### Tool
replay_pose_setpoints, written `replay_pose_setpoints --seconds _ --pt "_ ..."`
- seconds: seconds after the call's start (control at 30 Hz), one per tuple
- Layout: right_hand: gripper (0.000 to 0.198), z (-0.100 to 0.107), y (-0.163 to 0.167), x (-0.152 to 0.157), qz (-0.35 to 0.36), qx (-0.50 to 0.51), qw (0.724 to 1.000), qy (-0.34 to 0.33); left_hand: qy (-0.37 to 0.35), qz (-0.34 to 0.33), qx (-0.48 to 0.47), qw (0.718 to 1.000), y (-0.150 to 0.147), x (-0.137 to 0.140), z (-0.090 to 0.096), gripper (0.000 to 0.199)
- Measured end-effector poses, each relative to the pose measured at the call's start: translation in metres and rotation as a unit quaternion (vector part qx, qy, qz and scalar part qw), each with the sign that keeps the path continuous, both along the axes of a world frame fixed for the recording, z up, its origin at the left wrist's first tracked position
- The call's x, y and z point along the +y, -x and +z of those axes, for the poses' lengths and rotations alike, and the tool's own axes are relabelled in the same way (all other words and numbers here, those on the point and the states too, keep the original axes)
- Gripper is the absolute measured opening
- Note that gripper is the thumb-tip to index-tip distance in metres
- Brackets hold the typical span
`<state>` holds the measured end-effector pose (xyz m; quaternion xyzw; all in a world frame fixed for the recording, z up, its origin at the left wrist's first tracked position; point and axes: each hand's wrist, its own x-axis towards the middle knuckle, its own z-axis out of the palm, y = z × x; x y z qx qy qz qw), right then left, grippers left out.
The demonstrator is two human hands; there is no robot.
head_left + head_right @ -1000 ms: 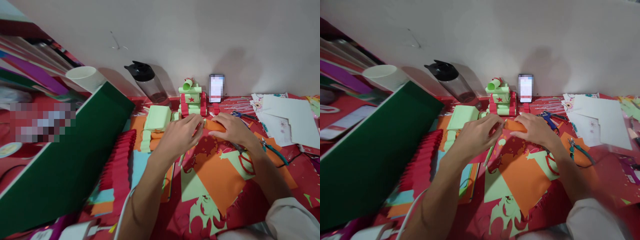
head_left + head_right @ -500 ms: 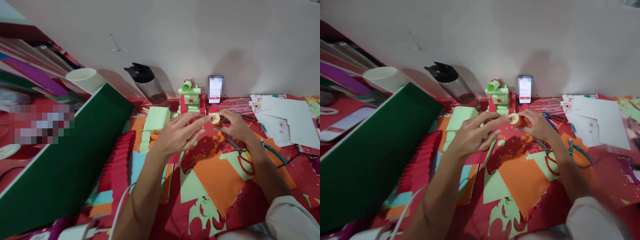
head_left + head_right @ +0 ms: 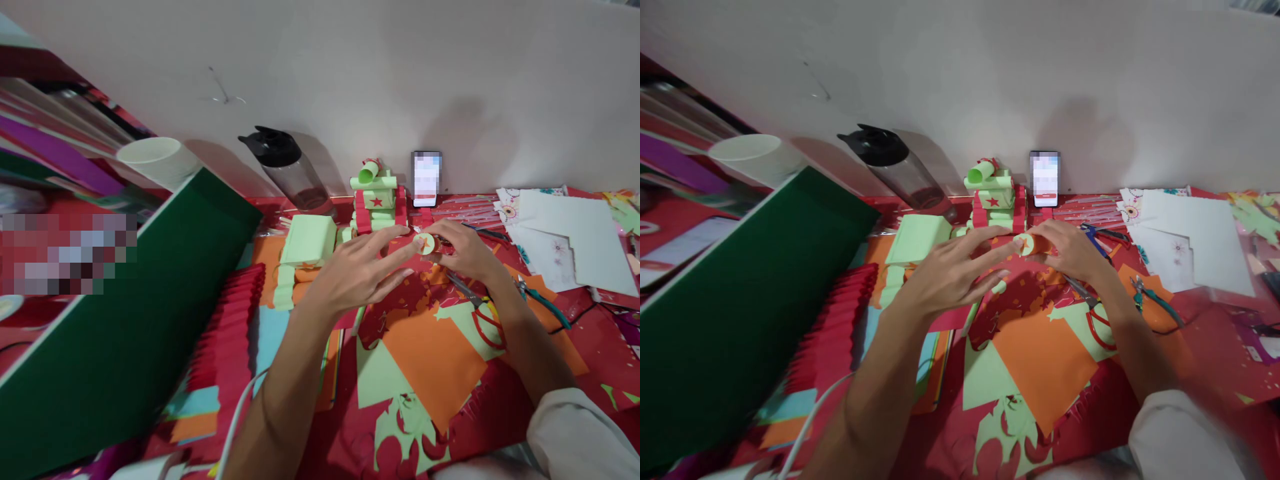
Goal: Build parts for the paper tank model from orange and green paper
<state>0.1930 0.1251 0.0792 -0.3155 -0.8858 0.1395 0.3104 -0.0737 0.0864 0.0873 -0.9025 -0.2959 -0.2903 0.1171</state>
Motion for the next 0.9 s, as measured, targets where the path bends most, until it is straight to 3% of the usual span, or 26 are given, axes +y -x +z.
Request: replay_pose_setpoints --seconds 0.7,0.9 --pt "0.030 0.004 0.003 -0.002 0.008 0.016 1.000 -0.004 0.035 0.003 -0.014 0.999 -0.012 0.001 -0.007 0.063" --pt "0.030 0.002 -0.001 -0.002 -0.015 0.007 0.999 0.029 0.061 0.001 -0.025 0.998 -0.013 0.002 -0.008 0.062"
